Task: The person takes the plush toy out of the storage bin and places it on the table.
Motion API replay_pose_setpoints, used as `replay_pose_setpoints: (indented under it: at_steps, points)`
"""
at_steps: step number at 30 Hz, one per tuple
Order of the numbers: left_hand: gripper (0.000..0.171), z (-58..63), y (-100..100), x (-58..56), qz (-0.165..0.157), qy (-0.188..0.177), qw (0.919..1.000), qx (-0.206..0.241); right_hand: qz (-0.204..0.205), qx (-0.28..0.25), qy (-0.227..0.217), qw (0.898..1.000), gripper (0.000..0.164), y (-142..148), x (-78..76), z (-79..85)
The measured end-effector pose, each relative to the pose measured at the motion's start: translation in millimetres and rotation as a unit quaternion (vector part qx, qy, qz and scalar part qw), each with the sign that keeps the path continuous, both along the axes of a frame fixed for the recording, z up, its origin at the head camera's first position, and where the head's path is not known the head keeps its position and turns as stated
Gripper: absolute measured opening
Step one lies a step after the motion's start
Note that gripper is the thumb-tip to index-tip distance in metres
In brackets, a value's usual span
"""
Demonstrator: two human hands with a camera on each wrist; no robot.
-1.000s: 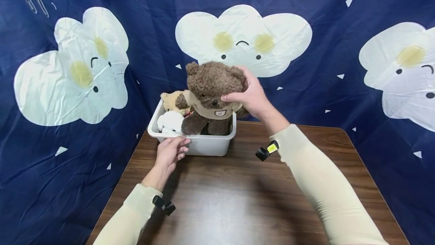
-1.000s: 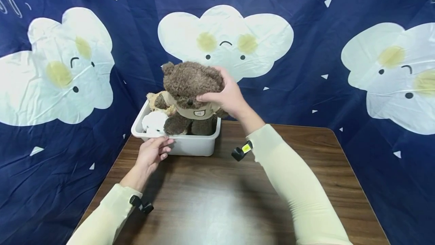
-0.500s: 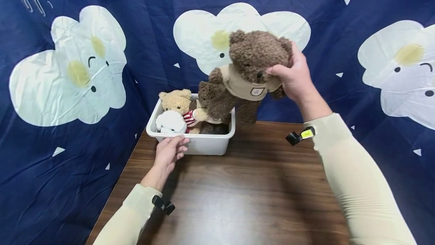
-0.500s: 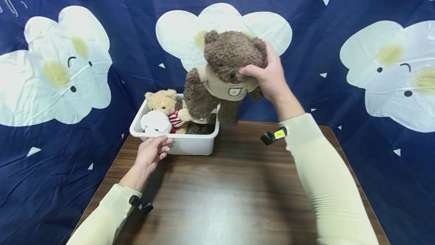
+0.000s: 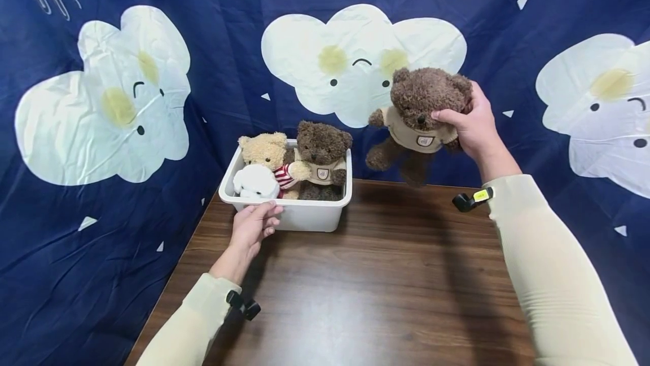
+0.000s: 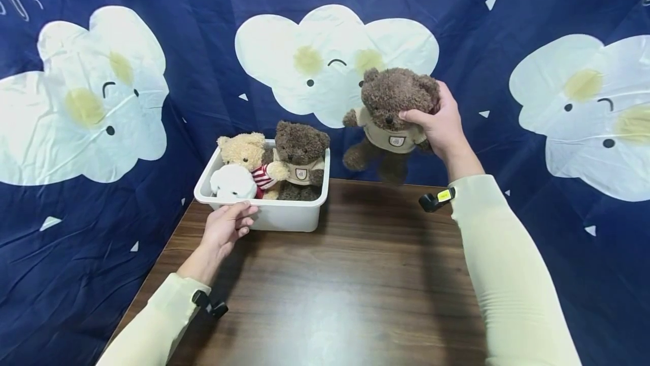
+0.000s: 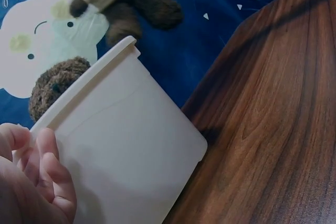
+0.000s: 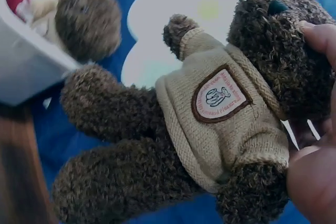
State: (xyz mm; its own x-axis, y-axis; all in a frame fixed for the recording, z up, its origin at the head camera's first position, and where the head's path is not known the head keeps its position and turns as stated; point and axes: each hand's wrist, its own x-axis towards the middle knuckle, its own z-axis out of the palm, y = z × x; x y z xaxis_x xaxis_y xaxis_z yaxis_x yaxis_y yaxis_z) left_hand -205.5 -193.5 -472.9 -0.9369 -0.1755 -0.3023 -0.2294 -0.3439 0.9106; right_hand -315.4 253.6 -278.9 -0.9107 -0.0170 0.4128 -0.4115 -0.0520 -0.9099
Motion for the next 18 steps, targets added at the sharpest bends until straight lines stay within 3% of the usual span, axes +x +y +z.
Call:
replay_pose_setpoints:
  at_steps: [5, 13, 18]
  points:
    - [0.013, -0.4, 0, 0.6, 0.0, 0.003, 1.0, -0.001, -0.018, 0.068, -0.038, 0.997, 0.07, 12, -8.9, -28.5]
    - [0.012, 0.4, -1, 1.4, -0.003, -0.009, 1.0, -0.004, -0.01, 0.125, -0.098, 0.987, 0.076, 19, -18.2, -73.6]
    - [0.01, 2.4, 0, 1.4, 0.004, -0.009, 1.0, -0.001, 0.013, 0.122, -0.11, 0.986, 0.079, 17, -27.6, -95.0]
